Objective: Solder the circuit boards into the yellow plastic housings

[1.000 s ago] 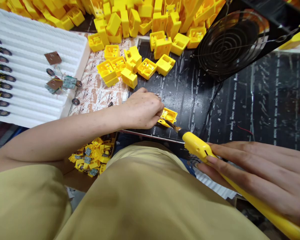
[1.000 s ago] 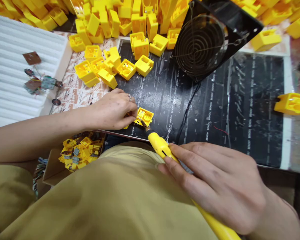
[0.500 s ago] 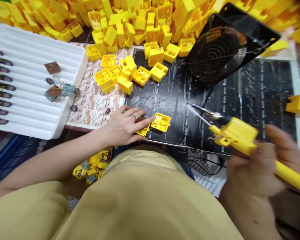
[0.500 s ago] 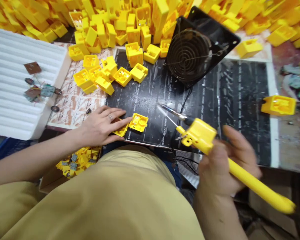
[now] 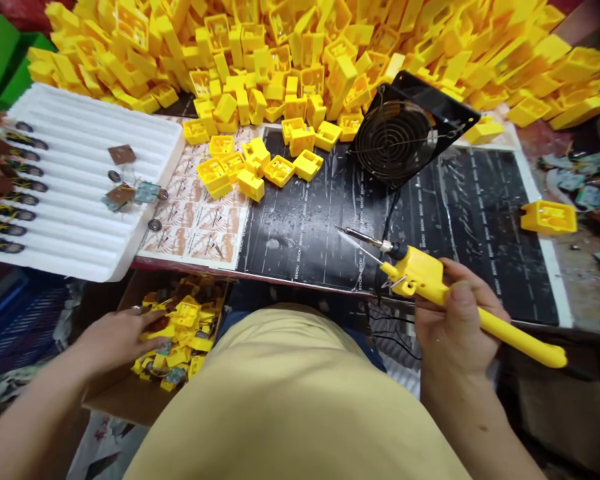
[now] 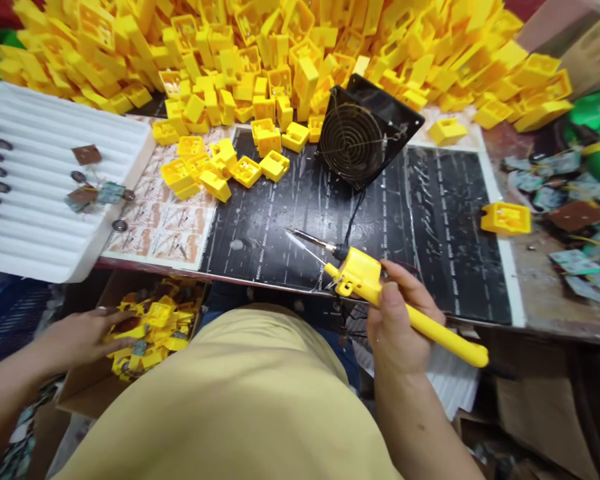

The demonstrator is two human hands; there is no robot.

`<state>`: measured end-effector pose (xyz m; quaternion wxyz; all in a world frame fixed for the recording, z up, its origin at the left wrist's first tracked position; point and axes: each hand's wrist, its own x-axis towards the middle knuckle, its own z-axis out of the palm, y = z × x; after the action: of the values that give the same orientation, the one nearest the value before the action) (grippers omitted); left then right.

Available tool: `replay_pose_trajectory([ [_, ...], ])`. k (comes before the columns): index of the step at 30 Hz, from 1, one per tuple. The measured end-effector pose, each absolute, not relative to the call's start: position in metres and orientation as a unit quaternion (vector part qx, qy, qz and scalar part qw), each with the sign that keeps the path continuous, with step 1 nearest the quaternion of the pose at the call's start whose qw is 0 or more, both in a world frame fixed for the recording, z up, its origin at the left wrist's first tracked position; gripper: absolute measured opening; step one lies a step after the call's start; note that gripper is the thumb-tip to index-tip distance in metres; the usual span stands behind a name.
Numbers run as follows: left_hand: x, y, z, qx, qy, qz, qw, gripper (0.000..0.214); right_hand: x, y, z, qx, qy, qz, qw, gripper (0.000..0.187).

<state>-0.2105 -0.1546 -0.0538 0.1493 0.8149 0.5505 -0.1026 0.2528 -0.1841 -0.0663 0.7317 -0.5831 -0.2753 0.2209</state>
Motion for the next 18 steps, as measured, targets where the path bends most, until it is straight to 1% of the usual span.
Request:
replay_pose_trajectory([
  [1, -0.204, -0.156, -0.062, 0.817, 0.531, -0.153, 0.164, 0.032, 0.250, -0.187, -0.067, -0.583, -0.290, 0.212, 0.729, 0.040],
  [2, -0.192, -0.156, -0.068, 0.821, 0.520, -0.157, 0.177, 0.031, 0.248, -0.191, -0.068, -0.585, -0.307, 0.203, 0.723, 0.039],
  [3, -0.175, -0.155, -0.070, 0.832, 0.503, -0.128, 0.197, 0.033, 0.245, -0.196, -0.069, -0.588, -0.326, 0.194, 0.715, 0.038],
  [4, -0.155, -0.152, -0.070, 0.847, 0.497, -0.049, 0.185, 0.036, 0.244, -0.201, -0.069, -0.593, -0.345, 0.185, 0.704, 0.037],
  [6, -0.113, -0.144, -0.064, 0.876, 0.441, 0.152, 0.120, 0.032, 0.241, -0.212, -0.071, -0.604, -0.383, 0.168, 0.679, 0.036],
  [7, -0.092, -0.140, -0.059, 0.888, 0.392, 0.222, 0.092, 0.029, 0.240, -0.218, -0.071, -0.608, -0.401, 0.161, 0.666, 0.036],
  [9, -0.057, -0.131, -0.052, 0.904, 0.295, 0.305, 0.049, 0.036, 0.238, -0.227, -0.071, -0.609, -0.433, 0.143, 0.649, 0.034],
  [12, -0.024, -0.121, -0.048, 0.913, 0.205, 0.352, 0.013, 0.041, 0.237, -0.237, -0.070, -0.601, -0.472, 0.114, 0.635, 0.033],
  [18, -0.006, -0.119, -0.055, 0.906, 0.195, 0.376, 0.012, 0.046, 0.237, -0.247, -0.070, -0.586, -0.504, 0.099, 0.627, 0.034],
])
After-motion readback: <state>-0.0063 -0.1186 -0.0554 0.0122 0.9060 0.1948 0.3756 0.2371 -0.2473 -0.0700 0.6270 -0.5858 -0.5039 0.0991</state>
